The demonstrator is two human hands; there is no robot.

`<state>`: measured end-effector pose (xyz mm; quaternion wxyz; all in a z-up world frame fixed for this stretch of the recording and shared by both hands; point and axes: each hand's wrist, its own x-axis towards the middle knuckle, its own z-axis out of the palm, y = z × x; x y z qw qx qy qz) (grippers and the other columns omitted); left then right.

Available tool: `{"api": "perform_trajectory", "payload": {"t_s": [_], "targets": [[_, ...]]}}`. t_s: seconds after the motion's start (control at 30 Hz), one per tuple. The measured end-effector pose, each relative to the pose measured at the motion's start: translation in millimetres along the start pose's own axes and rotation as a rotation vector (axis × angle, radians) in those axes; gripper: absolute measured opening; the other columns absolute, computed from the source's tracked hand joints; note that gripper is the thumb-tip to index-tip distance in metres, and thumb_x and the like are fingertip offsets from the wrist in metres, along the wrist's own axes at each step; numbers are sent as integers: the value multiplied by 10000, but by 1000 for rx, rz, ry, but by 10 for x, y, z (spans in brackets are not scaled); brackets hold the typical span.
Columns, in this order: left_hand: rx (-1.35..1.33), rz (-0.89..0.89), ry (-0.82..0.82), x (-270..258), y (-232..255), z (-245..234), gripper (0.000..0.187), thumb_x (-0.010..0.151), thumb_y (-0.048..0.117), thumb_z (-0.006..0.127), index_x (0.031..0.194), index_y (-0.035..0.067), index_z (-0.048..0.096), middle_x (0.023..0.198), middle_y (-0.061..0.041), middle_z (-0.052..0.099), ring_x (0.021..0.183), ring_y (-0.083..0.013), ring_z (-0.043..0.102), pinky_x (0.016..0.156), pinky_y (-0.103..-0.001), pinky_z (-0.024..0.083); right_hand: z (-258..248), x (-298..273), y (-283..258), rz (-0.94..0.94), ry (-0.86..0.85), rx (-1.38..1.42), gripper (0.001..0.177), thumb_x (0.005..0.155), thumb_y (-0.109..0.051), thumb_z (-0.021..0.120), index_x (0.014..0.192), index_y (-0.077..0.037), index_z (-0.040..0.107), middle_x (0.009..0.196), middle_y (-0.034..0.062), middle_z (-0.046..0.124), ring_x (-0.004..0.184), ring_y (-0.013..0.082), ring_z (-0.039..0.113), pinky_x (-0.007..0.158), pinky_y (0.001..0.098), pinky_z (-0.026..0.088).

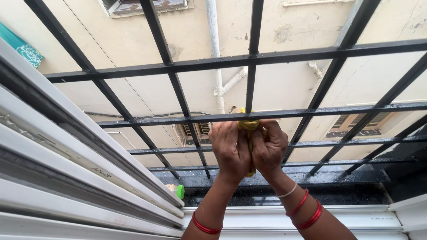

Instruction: The person uses a yellow cloth to wipe the black metal window grille and the white window frame. They systematically clean the horizontal and vertical bars of the grille, moving from one section to another while maintaining a steady wiping motion.

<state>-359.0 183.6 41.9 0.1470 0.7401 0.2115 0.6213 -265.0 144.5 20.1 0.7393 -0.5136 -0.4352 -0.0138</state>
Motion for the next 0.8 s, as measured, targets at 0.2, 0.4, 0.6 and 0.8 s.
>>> {"api": "perform_trajectory", "payload": {"t_s": [0.2,0.4,0.6,0.8], "targets": [[164,116,-78,-116,-91,-7,232,1025,127,557,1164,-30,655,1080,-160,676,1135,-312,617,1104,-534,399,-266,157,-103,-187,-317,-131,48,1017,-48,617,1011,-36,663,768,35,643,604,65,623,532,231,513],[218,73,-261,-183,-69,-117,215,1007,162,521,1052,7,663,950,-136,678,1054,-312,645,1130,-605,330,-459,286,-144,-208,-538,-489,151,892,-92,702,805,-23,599,674,108,617,671,282,631,641,408,514],[116,-9,-376,-62,-8,-250,220,1006,167,523,1049,48,702,901,-86,700,964,-266,670,1157,-591,320,-499,435,-201,101,-712,-328,164,845,-128,712,808,-8,606,666,61,653,606,153,698,530,311,560],[10,-53,-295,-114,22,-309,158,987,178,624,1071,89,724,967,-61,747,991,-228,700,1156,-523,362,-573,293,-130,-33,-674,-235,89,882,-122,722,908,-37,723,755,38,671,607,111,644,539,277,549]]}}
